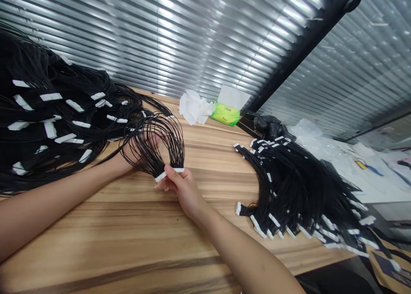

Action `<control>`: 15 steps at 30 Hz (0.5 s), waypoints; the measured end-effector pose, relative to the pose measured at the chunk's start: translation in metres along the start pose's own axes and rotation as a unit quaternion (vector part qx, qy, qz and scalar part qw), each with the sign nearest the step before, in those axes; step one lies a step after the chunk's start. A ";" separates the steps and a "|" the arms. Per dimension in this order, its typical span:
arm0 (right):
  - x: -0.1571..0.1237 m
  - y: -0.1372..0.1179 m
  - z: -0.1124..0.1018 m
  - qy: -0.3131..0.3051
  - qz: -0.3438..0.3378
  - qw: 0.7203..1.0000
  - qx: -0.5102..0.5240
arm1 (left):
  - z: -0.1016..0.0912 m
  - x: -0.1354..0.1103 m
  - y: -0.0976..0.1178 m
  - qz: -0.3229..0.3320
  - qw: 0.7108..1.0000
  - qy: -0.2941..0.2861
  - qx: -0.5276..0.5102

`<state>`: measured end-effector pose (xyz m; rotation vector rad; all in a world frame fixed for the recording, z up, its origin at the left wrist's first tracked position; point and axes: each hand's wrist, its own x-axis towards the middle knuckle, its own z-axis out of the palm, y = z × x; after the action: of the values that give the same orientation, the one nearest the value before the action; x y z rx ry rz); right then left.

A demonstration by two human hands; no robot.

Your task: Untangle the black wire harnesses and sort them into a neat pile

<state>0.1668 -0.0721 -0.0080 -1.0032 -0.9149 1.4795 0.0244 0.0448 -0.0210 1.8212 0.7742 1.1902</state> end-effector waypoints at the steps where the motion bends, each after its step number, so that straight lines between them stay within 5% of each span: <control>1: 0.000 0.000 0.000 0.000 -0.001 1.000 0.001 | 0.001 -0.002 0.002 -0.002 0.999 -0.024 -0.025; 5: 0.001 0.000 -0.001 -0.010 -0.003 1.000 0.019 | 0.004 -0.009 0.011 -0.057 0.980 -0.141 -0.129; 11: -0.001 0.003 -0.001 -0.026 -0.005 1.000 -0.003 | 0.005 -0.004 0.006 -0.030 0.996 -0.035 -0.072; 15: -0.004 0.004 0.001 -0.027 -0.007 0.999 -0.028 | 0.004 -0.003 0.014 0.015 0.998 -0.055 -0.033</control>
<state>0.1648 -0.0763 -0.0105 -0.9993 -1.0043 1.4829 0.0277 0.0349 -0.0110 1.8318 0.6405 1.1122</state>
